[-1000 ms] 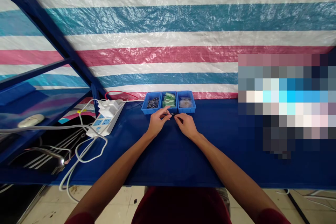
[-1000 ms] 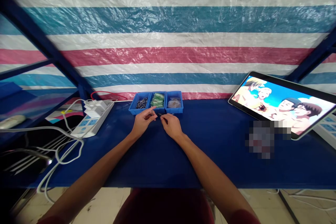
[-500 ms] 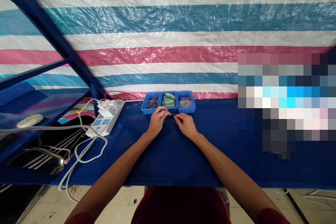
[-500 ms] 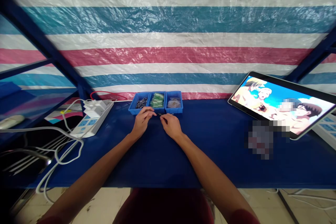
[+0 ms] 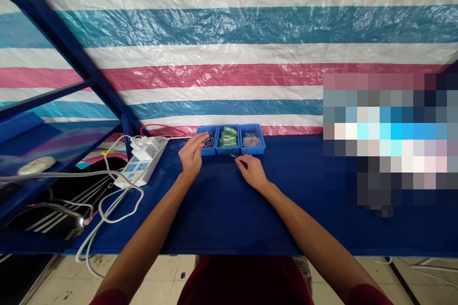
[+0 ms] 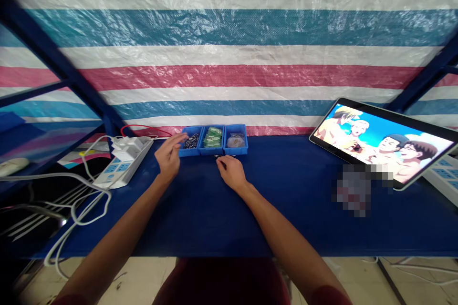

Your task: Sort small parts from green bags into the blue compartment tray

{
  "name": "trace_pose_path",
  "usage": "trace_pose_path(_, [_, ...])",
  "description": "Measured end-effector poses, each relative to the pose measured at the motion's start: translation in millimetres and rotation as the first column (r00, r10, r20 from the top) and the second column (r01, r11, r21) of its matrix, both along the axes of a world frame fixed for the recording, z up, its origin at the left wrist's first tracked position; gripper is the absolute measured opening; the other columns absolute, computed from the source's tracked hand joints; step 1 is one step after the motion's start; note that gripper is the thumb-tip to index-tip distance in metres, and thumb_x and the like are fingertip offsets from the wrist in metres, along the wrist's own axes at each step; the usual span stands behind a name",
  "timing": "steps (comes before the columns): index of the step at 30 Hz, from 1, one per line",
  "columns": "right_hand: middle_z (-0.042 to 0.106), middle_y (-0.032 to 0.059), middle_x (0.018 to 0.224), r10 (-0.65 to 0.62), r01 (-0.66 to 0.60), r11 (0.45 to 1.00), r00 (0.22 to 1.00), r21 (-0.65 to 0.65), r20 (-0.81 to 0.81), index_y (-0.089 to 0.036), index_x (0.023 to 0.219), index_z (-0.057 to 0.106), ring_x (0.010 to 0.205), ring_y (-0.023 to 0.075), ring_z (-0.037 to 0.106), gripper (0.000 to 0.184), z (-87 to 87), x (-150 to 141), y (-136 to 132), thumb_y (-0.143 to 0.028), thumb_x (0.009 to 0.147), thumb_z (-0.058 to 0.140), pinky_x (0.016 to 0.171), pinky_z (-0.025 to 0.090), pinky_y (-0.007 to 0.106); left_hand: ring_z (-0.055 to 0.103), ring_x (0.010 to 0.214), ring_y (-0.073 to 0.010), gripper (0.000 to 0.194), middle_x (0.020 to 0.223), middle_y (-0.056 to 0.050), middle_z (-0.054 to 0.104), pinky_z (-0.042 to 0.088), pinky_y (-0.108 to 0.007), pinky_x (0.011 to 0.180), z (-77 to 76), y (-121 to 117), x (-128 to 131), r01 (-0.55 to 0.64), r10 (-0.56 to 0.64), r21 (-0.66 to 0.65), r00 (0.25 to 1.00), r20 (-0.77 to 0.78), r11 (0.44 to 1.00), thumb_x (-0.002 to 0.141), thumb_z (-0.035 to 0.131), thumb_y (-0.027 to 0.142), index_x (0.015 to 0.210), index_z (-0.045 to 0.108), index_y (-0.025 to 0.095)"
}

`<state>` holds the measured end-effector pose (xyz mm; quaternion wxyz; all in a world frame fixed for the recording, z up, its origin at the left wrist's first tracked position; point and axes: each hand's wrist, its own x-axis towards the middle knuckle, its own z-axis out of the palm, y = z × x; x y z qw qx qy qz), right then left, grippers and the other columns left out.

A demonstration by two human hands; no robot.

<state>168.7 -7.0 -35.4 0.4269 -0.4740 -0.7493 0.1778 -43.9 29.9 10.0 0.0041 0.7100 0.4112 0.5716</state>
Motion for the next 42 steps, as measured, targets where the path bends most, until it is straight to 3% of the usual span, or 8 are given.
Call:
trace_pose_path(6, [0.07, 0.0042, 0.087, -0.015, 0.015, 1.0, 1.0, 0.007, -0.019, -0.02, 0.088, 0.069, 0.079, 0.0181, 0.063, 0.021, 0.1, 0.1, 0.0, -0.023, 0.091, 0.049, 0.073, 0.046, 0.028, 0.032, 0.137, -0.0296, 0.051, 0.144, -0.012, 0.039, 0.03, -0.044, 0.111, -7.0, 21.3, -19.0, -0.213, 0.188, -0.105, 0.959, -0.211, 0.971, 0.09, 0.047, 0.052, 0.129, 0.055, 0.021])
trace_pose_path(9, [0.07, 0.0045, 0.087, -0.037, 0.037, 0.999, 0.999, 0.011, -0.021, -0.02, 0.087, 0.069, 0.079, 0.0183, 0.063, 0.021, -0.1, 0.6, 0.5, -0.023, 0.091, 0.048, 0.073, 0.046, 0.028, 0.04, 0.13, -0.0289, 0.042, 0.138, -0.013, 0.045, 0.032, -0.044, 0.108, -13.3, 13.4, -8.6, -0.244, 0.225, -0.049, 0.943, -0.247, 0.968, 0.092, 0.046, 0.044, 0.125, 0.058, 0.02])
trace_pose_path(11, [0.07, 0.0047, 0.086, -0.054, 0.055, 0.998, 0.998, 0.009, -0.02, -0.02, 0.087, 0.069, 0.078, 0.0182, 0.063, 0.022, -0.2, 1.2, 1.0, -0.023, 0.091, 0.048, 0.073, 0.046, 0.028, 0.052, 0.116, -0.025, 0.033, 0.121, -0.012, 0.057, 0.038, -0.04, 0.102, -17.4, 5.6, 3.6, -0.173, 0.165, -0.007, 0.948, -0.272, 0.985, 0.095, 0.043, 0.036, 0.113, 0.065, 0.021])
trace_pose_path(13, [0.069, 0.0047, 0.083, -0.072, 0.073, 0.997, 0.997, 0.004, -0.01, -0.02, 0.086, 0.07, 0.075, 0.0178, 0.062, 0.023, -0.4, 1.8, 1.6, -0.023, 0.09, 0.047, 0.071, 0.045, 0.028, 0.059, 0.1, -0.022, 0.029, 0.104, -0.01, 0.064, 0.043, -0.037, 0.094, -22.3, -0.1, 16.3, -0.019, 0.002, -0.039, 0.918, -0.397, 0.999, 0.095, 0.042, 0.03, 0.104, 0.068, 0.021])
trace_pose_path(16, [0.067, 0.0045, 0.078, -0.088, 0.088, 0.996, 0.996, 0.002, 0.01, -0.019, 0.086, 0.07, 0.07, 0.0172, 0.06, 0.024, -0.7, 2.1, 2.6, -0.023, 0.09, 0.047, 0.068, 0.044, 0.027, 0.06, 0.096, -0.022, 0.028, 0.103, -0.01, 0.065, 0.046, -0.036, 0.089, -30.6, -2.2, 29.7, 0.061, -0.103, -0.094, 0.826, -0.553, 0.994, 0.094, 0.043, 0.026, 0.104, 0.068, 0.02])
trace_pose_path(21, [0.068, 0.0044, 0.079, -0.076, 0.076, 0.997, 0.997, -0.007, 0.021, -0.019, 0.088, 0.07, 0.071, 0.0163, 0.06, 0.024, -1.6, 1.8, 3.5, -0.024, 0.091, 0.046, 0.069, 0.044, 0.026, 0.062, 0.089, -0.0209, 0.029, 0.096, -0.009, 0.067, 0.048, -0.03, 0.08, -40.1, -1.4, 35.8, -0.082, -0.037, -0.152, 0.758, -0.652, 0.985, 0.095, 0.042, 0.024, 0.105, 0.067, 0.017])
trace_pose_path(28, [0.069, 0.0049, 0.083, -0.076, 0.076, 0.997, 0.997, -0.007, 0.023, -0.019, 0.088, 0.07, 0.072, 0.0164, 0.06, 0.024, -1.7, 1.5, 3.0, -0.024, 0.091, 0.047, 0.071, 0.044, 0.027, 0.065, 0.087, -0.0202, 0.031, 0.104, -0.006, 0.068, 0.047, -0.026, 0.069, -38.7, -6.8, 40.0, -0.243, -0.107, -0.338, 0.647, -0.755, 0.909, 0.095, 0.044, 0.029, 0.117, 0.063, 0.019])
trace_pose_path(42, [0.07, 0.0057, 0.087, -0.058, 0.058, 0.998, 0.998, -0.003, 0.008, -0.019, 0.087, 0.07, 0.075, 0.0179, 0.062, 0.023, -3.5, 1.8, 3.1, -0.023, 0.09, 0.048, 0.073, 0.046, 0.029, 0.063, 0.082, -0.0184, 0.023, 0.095, -0.005, 0.065, 0.04, -0.026, 0.062, -34.3, -5.5, 38.5, -0.236, -0.127, -0.356, 0.647, -0.751, 0.904, 0.095, 0.045, 0.03, 0.097, 0.065, 0.019])
